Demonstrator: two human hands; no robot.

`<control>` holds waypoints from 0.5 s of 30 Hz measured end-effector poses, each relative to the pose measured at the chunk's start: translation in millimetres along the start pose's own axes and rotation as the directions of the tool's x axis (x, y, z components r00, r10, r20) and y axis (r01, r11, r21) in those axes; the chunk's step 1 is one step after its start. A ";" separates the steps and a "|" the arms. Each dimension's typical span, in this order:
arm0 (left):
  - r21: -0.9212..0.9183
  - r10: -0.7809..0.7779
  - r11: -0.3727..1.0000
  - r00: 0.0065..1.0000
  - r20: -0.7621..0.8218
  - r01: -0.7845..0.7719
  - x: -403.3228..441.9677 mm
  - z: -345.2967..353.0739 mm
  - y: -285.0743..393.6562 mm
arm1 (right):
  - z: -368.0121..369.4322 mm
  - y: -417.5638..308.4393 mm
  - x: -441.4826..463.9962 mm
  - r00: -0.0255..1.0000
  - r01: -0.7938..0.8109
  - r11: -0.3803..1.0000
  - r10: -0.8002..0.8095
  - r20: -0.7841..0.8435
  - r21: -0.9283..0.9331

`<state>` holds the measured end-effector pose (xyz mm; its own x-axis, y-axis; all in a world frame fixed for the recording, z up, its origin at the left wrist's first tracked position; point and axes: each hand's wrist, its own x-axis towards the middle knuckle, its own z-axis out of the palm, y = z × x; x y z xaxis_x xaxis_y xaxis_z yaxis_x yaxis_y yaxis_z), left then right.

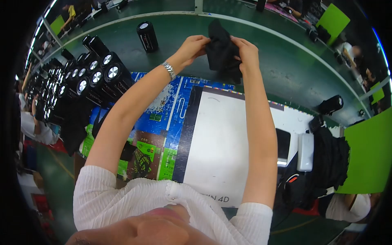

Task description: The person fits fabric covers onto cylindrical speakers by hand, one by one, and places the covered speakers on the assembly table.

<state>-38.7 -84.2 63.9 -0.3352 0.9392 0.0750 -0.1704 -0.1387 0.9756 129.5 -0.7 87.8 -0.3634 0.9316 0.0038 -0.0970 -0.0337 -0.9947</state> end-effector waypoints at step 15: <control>-0.012 -0.234 0.971 0.964 0.123 0.237 54.7 75.5 -32.2 | -98.9 35.5 37.1 0.976 -0.060 0.822 -0.071 -0.206 -0.566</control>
<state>18.3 -4.6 52.2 -0.1695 0.9768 -0.1309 -0.2562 0.0846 0.9629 204.2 68.5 42.4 -0.1573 0.9861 0.0532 0.4665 0.1217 -0.8761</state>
